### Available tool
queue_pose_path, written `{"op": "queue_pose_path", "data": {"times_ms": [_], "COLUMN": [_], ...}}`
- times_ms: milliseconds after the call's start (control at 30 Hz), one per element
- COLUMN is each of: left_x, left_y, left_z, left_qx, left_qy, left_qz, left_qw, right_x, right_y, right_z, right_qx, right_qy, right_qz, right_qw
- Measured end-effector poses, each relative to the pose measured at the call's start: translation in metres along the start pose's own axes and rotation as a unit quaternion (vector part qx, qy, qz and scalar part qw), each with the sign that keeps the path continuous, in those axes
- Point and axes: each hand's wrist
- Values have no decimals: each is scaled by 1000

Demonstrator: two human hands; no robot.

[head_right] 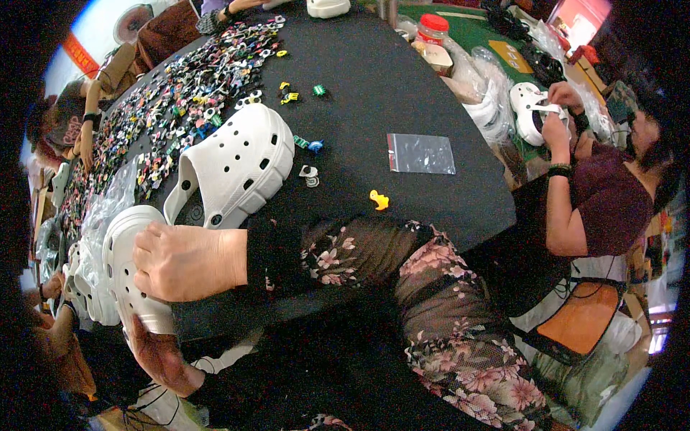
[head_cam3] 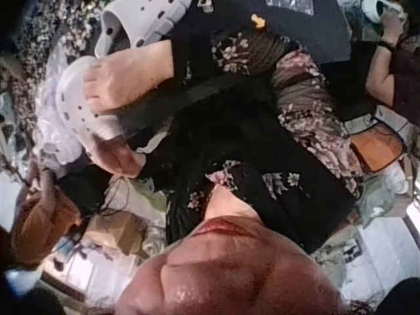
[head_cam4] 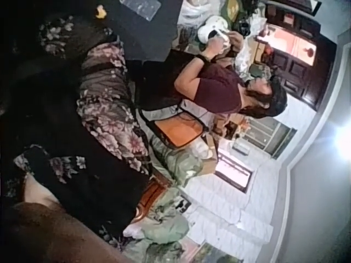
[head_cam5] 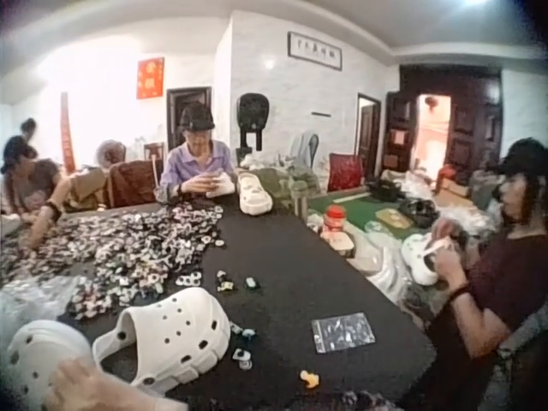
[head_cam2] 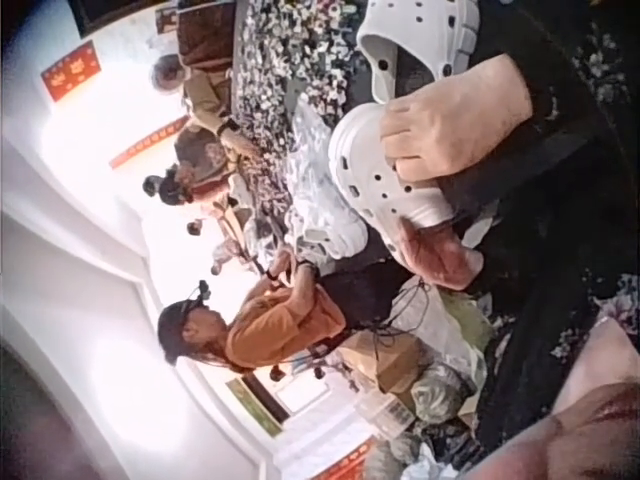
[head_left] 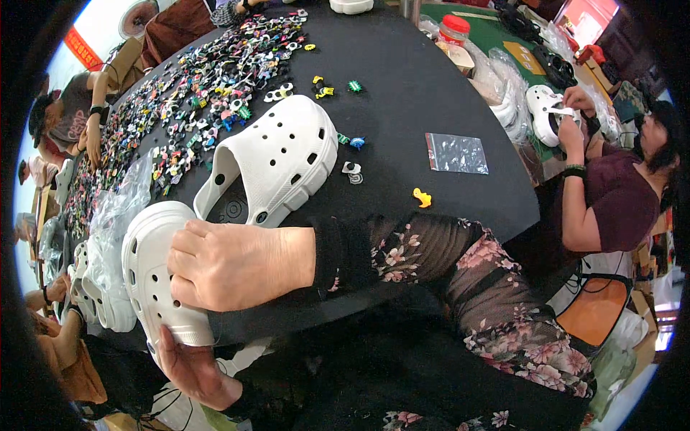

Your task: Insert decorative plastic charms into the holes of clog-style footwear.

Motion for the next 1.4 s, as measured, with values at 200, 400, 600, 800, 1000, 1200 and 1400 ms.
{"op": "queue_pose_path", "data": {"times_ms": [200,400,600,800,1000,1200,1400], "left_x": [-7,-5,-15,-21,-25,-31,-32], "left_y": [-10,-4,8,26,38,40,40], "left_z": [-12,-1,17,52,52,49,49], "left_qx": [-58,-89,-135,-74,-41,-58,-80], "left_qy": [82,143,126,53,70,104,107], "left_qz": [-31,-23,23,78,74,74,69], "left_qw": [994,986,983,993,994,990,989], "right_x": [4,4,7,7,1,2,-1], "right_y": [6,3,-16,-15,-18,-18,-21], "right_z": [4,4,-17,-19,-15,-17,-21], "right_qx": [27,1,25,1,-36,-44,-67], "right_qy": [-34,-81,-243,-273,-241,-232,-256], "right_qz": [-11,30,169,212,166,163,225], "right_qw": [999,996,955,938,955,958,938]}}
Point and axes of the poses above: each hand's wrist, its own y-axis away from the middle knuckle, its own z-axis out of the palm, x = y × z, and after that the axes turned 2 degrees about x, right-handed
